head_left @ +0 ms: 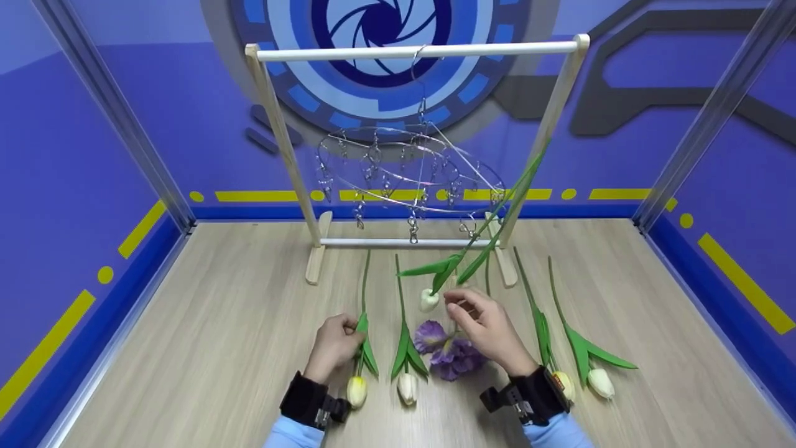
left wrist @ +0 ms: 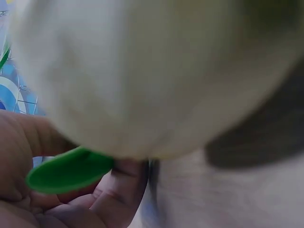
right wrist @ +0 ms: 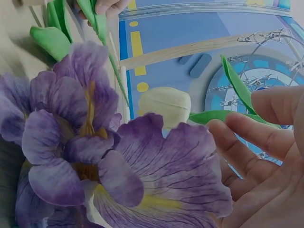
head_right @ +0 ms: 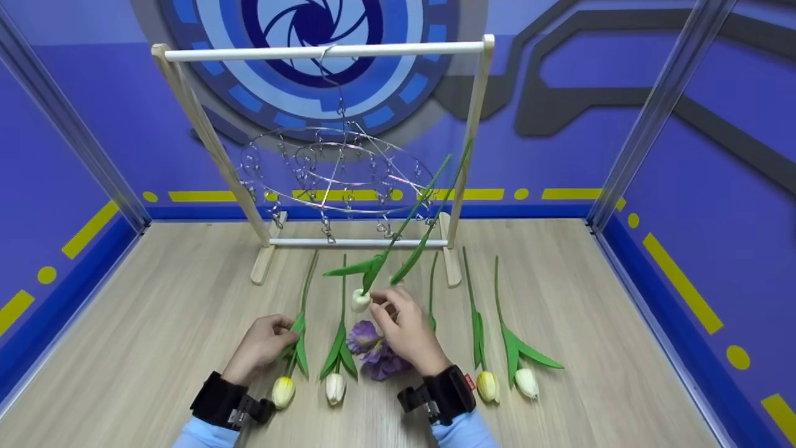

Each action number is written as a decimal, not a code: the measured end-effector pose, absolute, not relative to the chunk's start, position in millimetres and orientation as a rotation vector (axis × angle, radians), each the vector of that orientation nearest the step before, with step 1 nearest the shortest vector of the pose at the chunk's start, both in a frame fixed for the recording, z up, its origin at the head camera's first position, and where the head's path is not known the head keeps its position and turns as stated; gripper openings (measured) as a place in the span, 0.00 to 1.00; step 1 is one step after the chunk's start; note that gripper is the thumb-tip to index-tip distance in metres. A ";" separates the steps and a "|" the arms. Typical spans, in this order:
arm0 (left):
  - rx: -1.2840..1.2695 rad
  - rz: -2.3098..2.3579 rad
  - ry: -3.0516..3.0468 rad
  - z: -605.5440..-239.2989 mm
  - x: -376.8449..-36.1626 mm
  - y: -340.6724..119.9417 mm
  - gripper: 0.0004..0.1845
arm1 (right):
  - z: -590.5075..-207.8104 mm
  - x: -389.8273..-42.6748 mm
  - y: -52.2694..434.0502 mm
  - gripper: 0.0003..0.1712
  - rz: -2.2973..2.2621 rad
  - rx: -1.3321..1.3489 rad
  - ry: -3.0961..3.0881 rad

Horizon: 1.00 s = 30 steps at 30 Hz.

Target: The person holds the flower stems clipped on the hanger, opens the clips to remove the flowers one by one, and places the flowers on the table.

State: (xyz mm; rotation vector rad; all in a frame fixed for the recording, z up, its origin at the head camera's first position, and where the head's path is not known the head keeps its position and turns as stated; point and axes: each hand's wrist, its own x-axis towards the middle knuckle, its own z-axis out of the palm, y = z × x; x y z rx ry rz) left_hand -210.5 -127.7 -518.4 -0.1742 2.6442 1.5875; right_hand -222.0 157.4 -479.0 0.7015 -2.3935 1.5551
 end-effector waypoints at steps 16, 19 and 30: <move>-0.104 1.470 2.694 -513.4 -206.2 -126.8 0.03 | -478.2 -221.5 158.2 0.12 1.516 0.706 -2.416; -0.077 1.399 2.721 -510.7 -203.9 -127.8 0.03 | -477.8 -220.9 158.3 0.12 1.517 0.713 -2.413; -0.026 1.209 2.814 -505.6 -198.9 -127.2 0.03 | -477.2 -220.7 159.3 0.11 1.509 0.763 -2.365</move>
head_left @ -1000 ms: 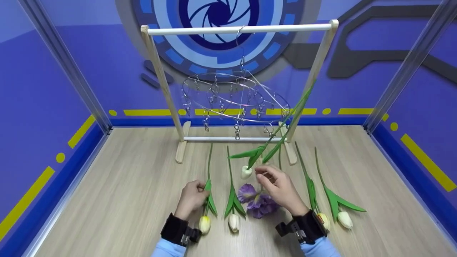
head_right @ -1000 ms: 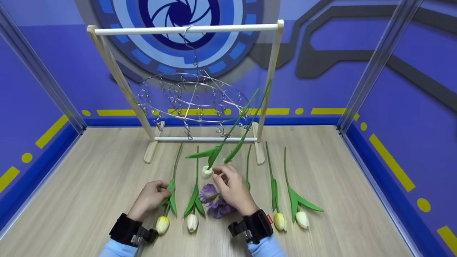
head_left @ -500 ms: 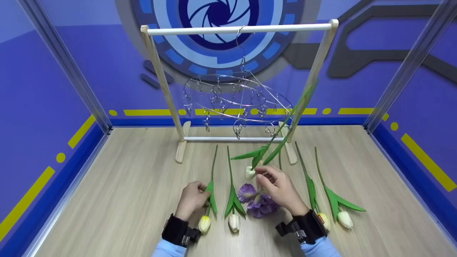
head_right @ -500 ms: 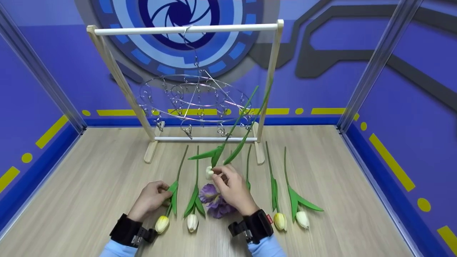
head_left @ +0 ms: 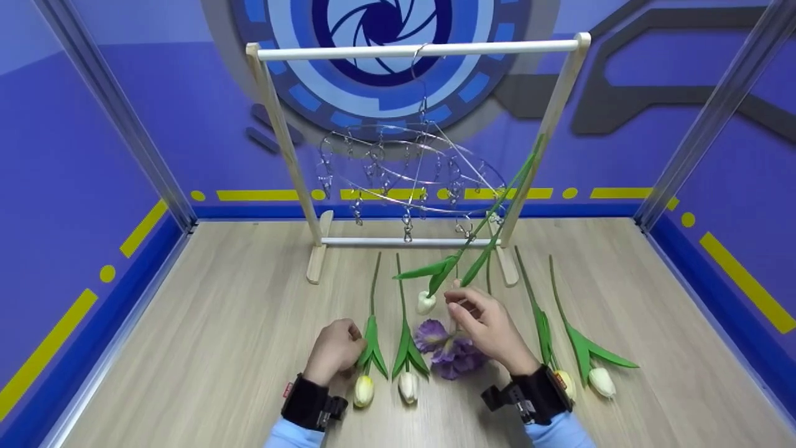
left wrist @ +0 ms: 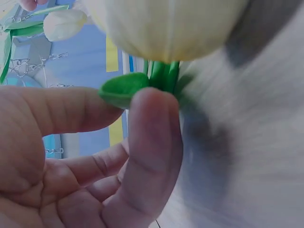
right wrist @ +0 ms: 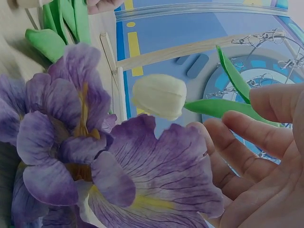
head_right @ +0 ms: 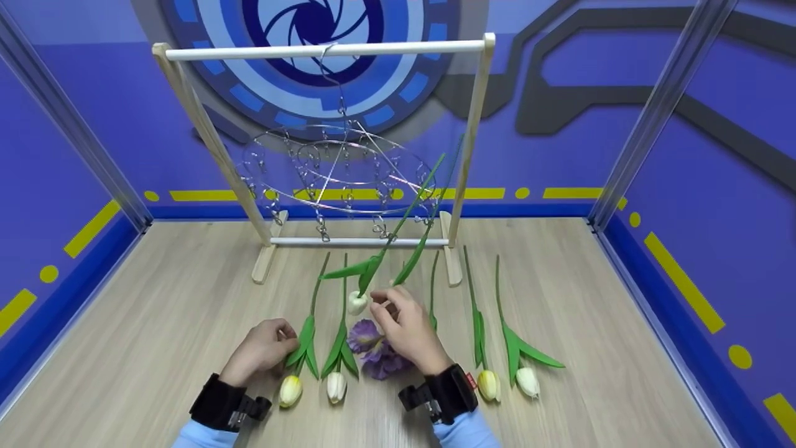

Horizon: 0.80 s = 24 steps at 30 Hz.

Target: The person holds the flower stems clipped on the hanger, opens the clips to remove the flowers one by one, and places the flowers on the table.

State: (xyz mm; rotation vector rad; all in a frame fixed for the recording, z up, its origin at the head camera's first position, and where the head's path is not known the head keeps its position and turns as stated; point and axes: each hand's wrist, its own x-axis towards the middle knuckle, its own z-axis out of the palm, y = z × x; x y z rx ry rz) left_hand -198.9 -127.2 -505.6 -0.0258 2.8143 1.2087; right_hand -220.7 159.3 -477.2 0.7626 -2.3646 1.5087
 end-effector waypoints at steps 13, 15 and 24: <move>0.000 1.170 2.842 -504.5 -198.1 -123.1 0.04 | -476.0 -220.4 160.0 0.12 1.523 0.719 -2.401; 0.002 1.165 2.841 -504.5 -198.0 -122.6 0.04 | -476.2 -220.7 160.2 0.11 1.521 0.715 -2.402; 0.030 1.171 2.849 -498.6 -192.1 -121.9 0.05 | -472.9 -221.1 162.2 0.10 1.521 0.722 -2.372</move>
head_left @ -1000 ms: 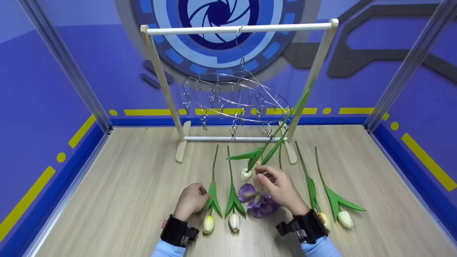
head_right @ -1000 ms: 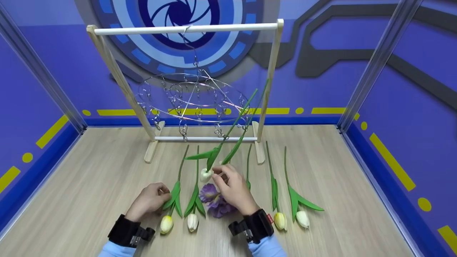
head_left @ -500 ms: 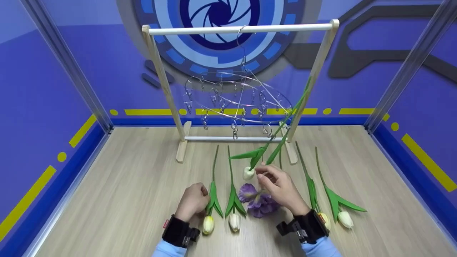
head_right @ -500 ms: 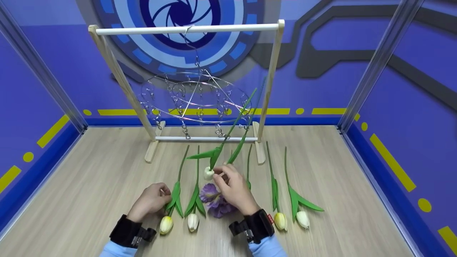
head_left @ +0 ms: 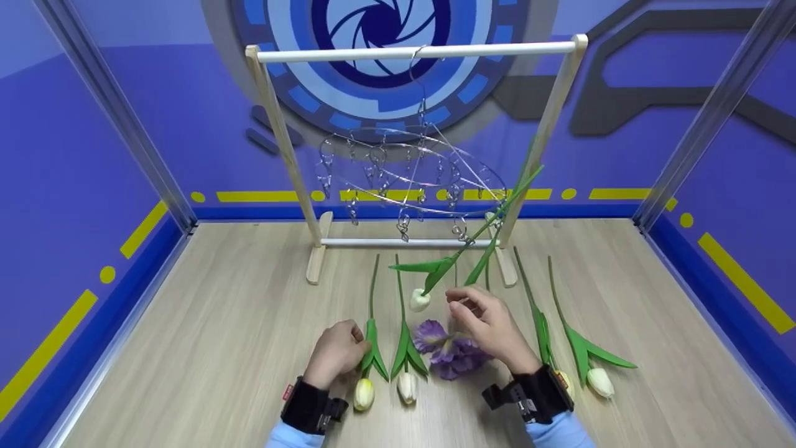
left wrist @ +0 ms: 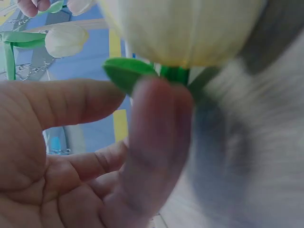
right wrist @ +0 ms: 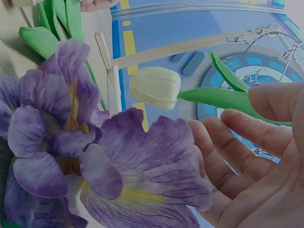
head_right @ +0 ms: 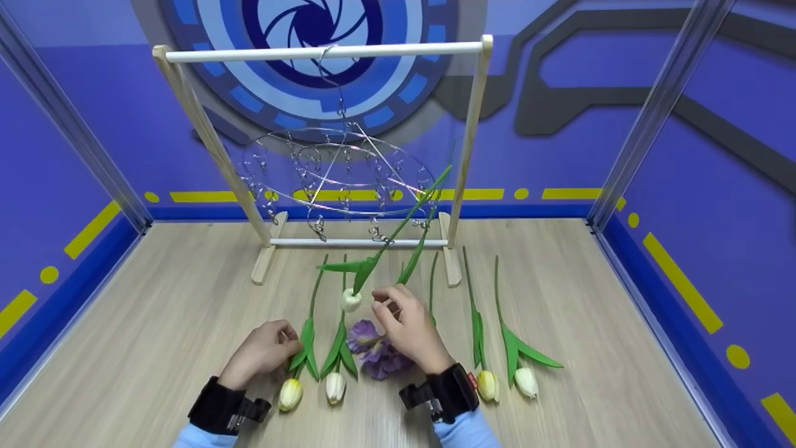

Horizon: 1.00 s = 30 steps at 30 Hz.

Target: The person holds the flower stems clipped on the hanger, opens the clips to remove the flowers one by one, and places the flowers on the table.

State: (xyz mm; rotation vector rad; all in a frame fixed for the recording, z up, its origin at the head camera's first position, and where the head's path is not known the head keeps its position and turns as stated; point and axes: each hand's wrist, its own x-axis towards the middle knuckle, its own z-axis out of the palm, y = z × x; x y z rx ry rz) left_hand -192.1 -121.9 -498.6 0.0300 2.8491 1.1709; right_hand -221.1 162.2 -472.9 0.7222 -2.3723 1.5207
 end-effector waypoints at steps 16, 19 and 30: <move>0.301 1.200 3.181 -442.7 -164.4 -87.3 0.05 | -459.3 -221.5 177.7 0.12 1.625 0.745 -2.268; 0.365 1.225 3.221 -435.3 -163.4 -78.8 0.05 | -456.7 -222.4 179.7 0.12 1.635 0.744 -2.230; 0.652 1.323 3.283 -419.5 -170.0 -54.4 0.09 | -441.5 -224.8 184.0 0.12 1.660 0.683 -2.193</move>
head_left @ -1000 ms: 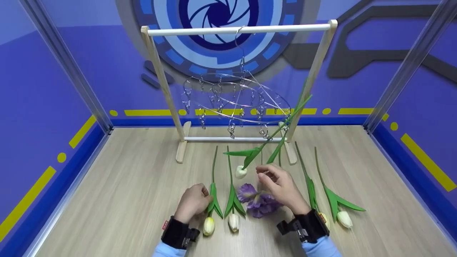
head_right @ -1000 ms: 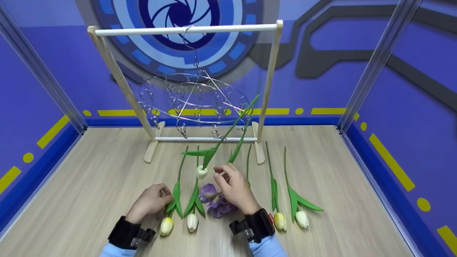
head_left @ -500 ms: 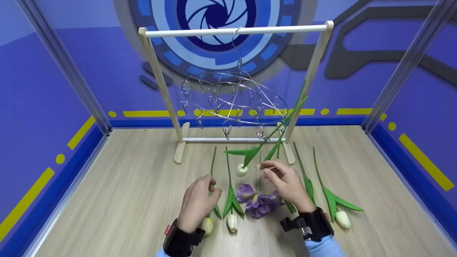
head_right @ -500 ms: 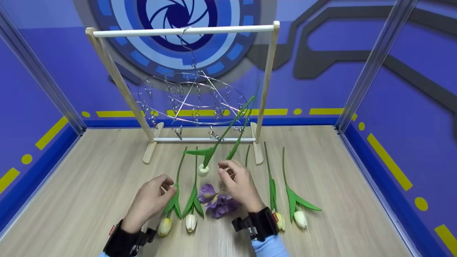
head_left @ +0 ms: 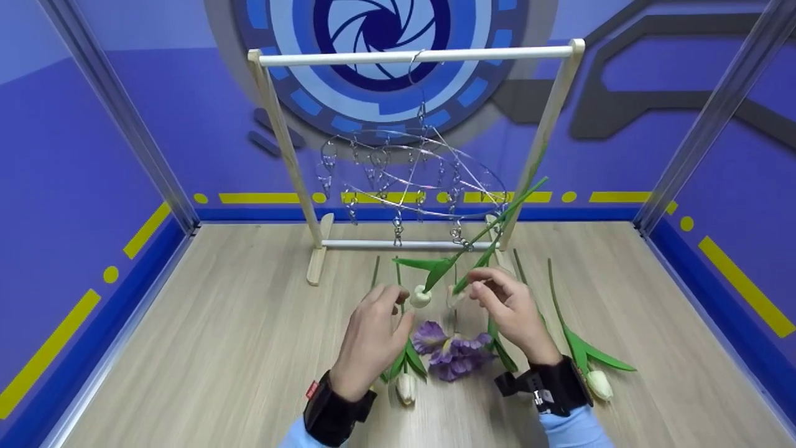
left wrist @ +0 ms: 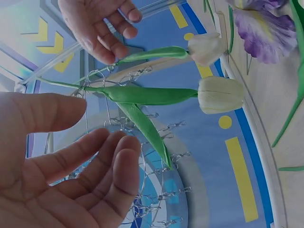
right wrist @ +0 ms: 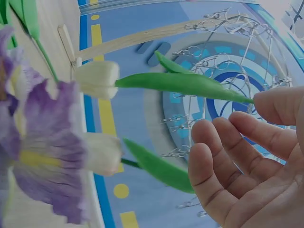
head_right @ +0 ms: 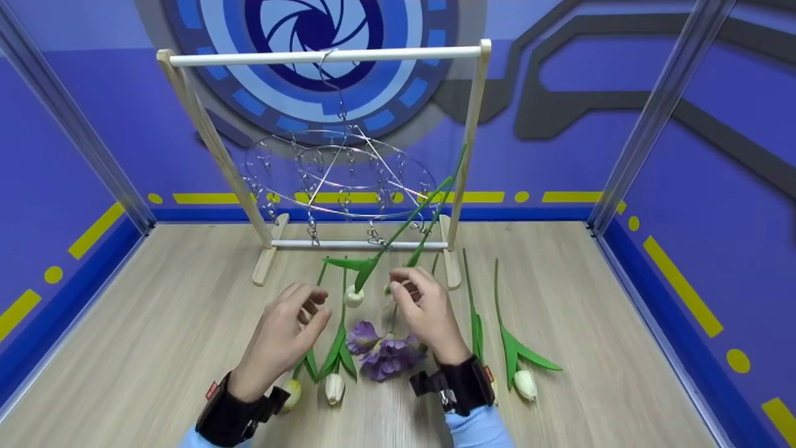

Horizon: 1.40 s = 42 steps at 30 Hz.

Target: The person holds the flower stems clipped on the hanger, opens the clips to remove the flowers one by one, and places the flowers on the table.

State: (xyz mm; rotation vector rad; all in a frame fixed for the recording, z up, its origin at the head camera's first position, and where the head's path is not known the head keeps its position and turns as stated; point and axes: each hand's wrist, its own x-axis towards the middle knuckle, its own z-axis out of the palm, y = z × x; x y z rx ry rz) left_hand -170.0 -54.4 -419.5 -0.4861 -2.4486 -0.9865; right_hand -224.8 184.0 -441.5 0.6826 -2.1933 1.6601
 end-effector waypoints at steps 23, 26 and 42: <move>-0.527 -0.812 -2.307 -414.2 -209.4 -17.6 0.11 | -397.3 -248.7 185.4 0.09 1.499 0.633 -2.301; -0.520 -0.733 -2.306 -418.8 -216.6 -13.4 0.09 | -396.2 -249.9 184.0 0.08 1.465 0.617 -2.313; -0.443 -0.522 -2.236 -431.8 -237.1 2.5 0.16 | -389.8 -250.6 176.3 0.05 1.428 0.610 -2.373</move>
